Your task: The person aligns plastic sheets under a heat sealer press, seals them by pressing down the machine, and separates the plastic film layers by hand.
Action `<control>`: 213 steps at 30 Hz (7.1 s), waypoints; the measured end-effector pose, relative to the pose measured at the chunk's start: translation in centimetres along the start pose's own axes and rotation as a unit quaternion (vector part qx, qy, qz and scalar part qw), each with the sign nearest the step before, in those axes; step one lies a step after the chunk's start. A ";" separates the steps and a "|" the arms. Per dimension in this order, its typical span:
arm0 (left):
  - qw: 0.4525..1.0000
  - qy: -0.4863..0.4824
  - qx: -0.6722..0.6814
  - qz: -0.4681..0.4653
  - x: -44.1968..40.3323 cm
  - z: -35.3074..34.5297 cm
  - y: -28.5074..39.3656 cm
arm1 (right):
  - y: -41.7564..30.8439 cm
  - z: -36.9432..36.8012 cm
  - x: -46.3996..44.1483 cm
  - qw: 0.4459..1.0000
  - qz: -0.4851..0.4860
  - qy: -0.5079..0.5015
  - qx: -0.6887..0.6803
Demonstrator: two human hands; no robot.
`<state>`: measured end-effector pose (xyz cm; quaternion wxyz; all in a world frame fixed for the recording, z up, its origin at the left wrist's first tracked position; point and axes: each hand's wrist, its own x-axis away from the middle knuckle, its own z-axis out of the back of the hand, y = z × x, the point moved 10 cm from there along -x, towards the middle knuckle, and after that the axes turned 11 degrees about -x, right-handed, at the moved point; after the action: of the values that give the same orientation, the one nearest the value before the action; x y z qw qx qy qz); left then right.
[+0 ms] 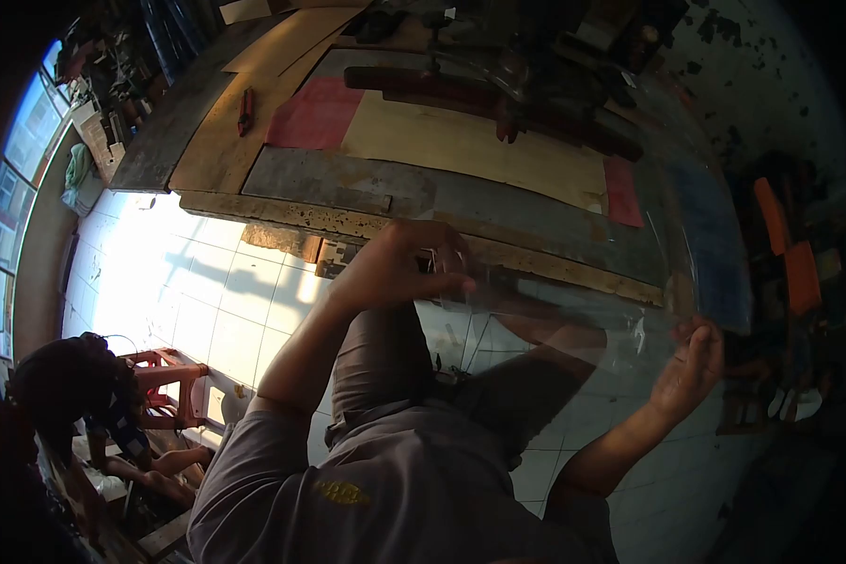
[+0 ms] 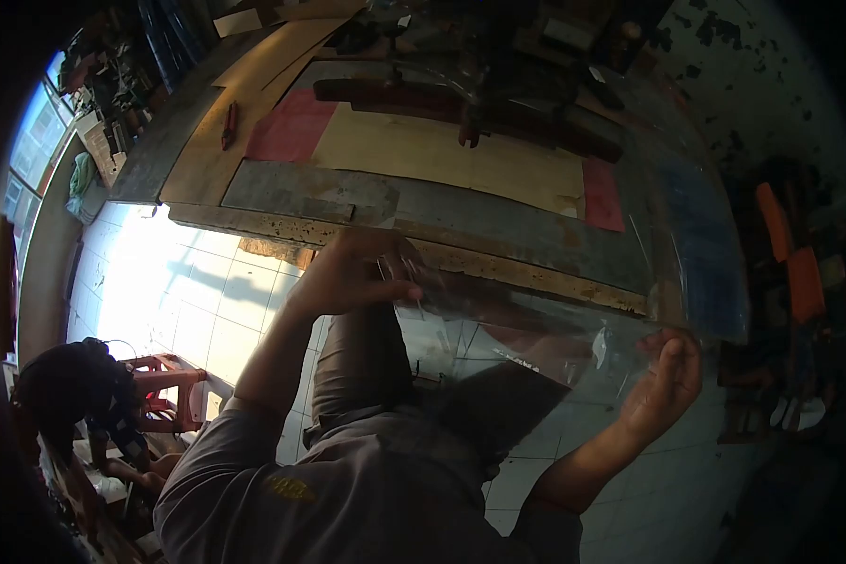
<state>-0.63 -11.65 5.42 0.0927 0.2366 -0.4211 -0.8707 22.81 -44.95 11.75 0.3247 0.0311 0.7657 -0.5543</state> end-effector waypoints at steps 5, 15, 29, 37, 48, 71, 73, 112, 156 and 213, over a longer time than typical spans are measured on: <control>0.982 0.082 0.125 0.117 0.0 1.1 -0.7 | 3.0 1.0 1.8 0.997 -0.047 0.053 -0.028; 0.994 0.032 0.063 0.084 -0.7 1.8 0.6 | 6.9 1.6 5.1 0.989 -0.135 0.049 -0.046; 0.969 0.072 0.188 0.141 -0.1 1.1 0.5 | 7.4 2.4 5.0 0.987 -0.135 0.065 -0.064; 0.960 0.058 0.234 0.141 0.3 -0.3 -1.3 | 7.1 3.2 4.3 0.984 -0.140 0.075 -0.076; 0.988 0.097 0.092 0.083 -1.8 3.8 3.7 | 6.2 -6.9 10.4 0.871 -0.352 -0.340 0.048; 0.962 -0.128 0.237 -0.033 -5.3 -6.7 9.1 | 7.5 -11.1 9.1 0.981 -0.140 -0.097 -0.096; 0.976 -0.087 0.199 0.014 -4.7 -5.9 7.6 | 8.1 -11.3 9.1 0.980 -0.169 -0.050 -0.091; 0.986 0.058 0.090 0.128 -6.7 -3.7 -5.5 | 15.1 -18.3 0.0 0.942 -0.163 -0.279 -0.091; 0.999 0.012 -0.032 0.016 -6.7 -5.0 -3.0 | 14.6 -19.1 0.6 0.942 -0.108 -0.313 0.055; 0.991 0.024 0.041 0.128 -6.6 -4.0 -4.9 | 15.5 -18.4 0.5 0.953 -0.151 -0.255 -0.067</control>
<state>7.22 -8.94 1.66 0.2034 0.2055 -0.4811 -0.8276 20.21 -23.17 1.89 0.4228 -0.2489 0.6888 -0.5337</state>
